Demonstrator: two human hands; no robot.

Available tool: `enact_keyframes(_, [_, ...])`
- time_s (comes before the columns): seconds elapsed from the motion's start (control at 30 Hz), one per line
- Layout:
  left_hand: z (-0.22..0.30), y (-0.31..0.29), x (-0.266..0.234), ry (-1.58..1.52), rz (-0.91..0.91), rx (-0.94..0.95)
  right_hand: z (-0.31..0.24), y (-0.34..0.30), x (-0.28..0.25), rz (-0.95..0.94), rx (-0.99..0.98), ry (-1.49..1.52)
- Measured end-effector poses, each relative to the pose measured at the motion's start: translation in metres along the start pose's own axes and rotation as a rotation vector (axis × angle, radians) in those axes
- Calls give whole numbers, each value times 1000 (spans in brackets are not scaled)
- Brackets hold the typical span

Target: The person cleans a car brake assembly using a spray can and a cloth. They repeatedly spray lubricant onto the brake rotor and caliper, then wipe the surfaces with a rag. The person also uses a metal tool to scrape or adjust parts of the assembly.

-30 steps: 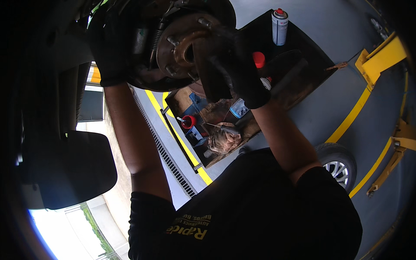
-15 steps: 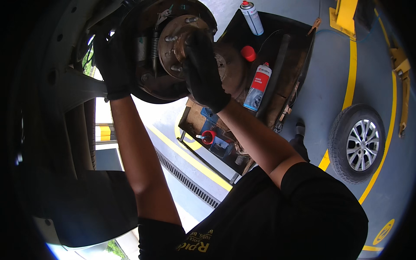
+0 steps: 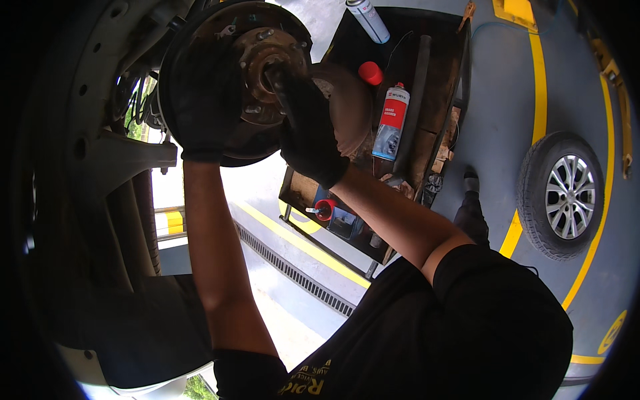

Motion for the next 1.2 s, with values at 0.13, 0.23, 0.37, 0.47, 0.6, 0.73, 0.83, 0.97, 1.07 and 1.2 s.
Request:
enact_keyframes(0.13, [-5, 0, 1, 23, -29, 36, -9, 12, -2, 97, -95, 21])
enact_keyframes(0.23, [-2, 2, 1, 51, -39, 53, -18, 15, 12, 47, -168, -89])
enact_keyframes(0.37, [3, 7, 0, 69, -38, 69, -2, 21, 19, 7, -71, -128])
enact_keyframes(0.47, [-1, 7, 0, 88, -33, 45, -5, 14, 15, 42, -152, -115])
enact_keyframes(0.6, [-15, 4, 9, 118, -70, -13, -5, 7, 14, 26, -145, -104])
enact_keyframes(0.73, [-33, -5, 23, 83, -237, -255, -10, 11, 11, -15, -100, -73])
enact_keyframes(0.83, [-23, 5, 14, 118, -209, -260, -14, 23, -3, 64, -116, 31])
enact_keyframes(0.97, [5, 13, -24, 15, 80, -110, -18, 25, -7, 102, -167, 26])
enact_keyframes(1.07, [6, 0, -12, -58, -72, -64, -15, 19, -1, 65, -183, -40])
enact_keyframes(1.2, [-5, -19, -1, -95, -38, -40, -9, 15, 8, 46, -213, -157])
Point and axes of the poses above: each hand's wrist, its own y-axis towards the middle knuckle, its own x-axis out of the palm, z = x × y, the point moved 10 cm from there along y, towards the middle knuckle, and after that the axes turned 11 degrees about x, right-handed, at the moved point
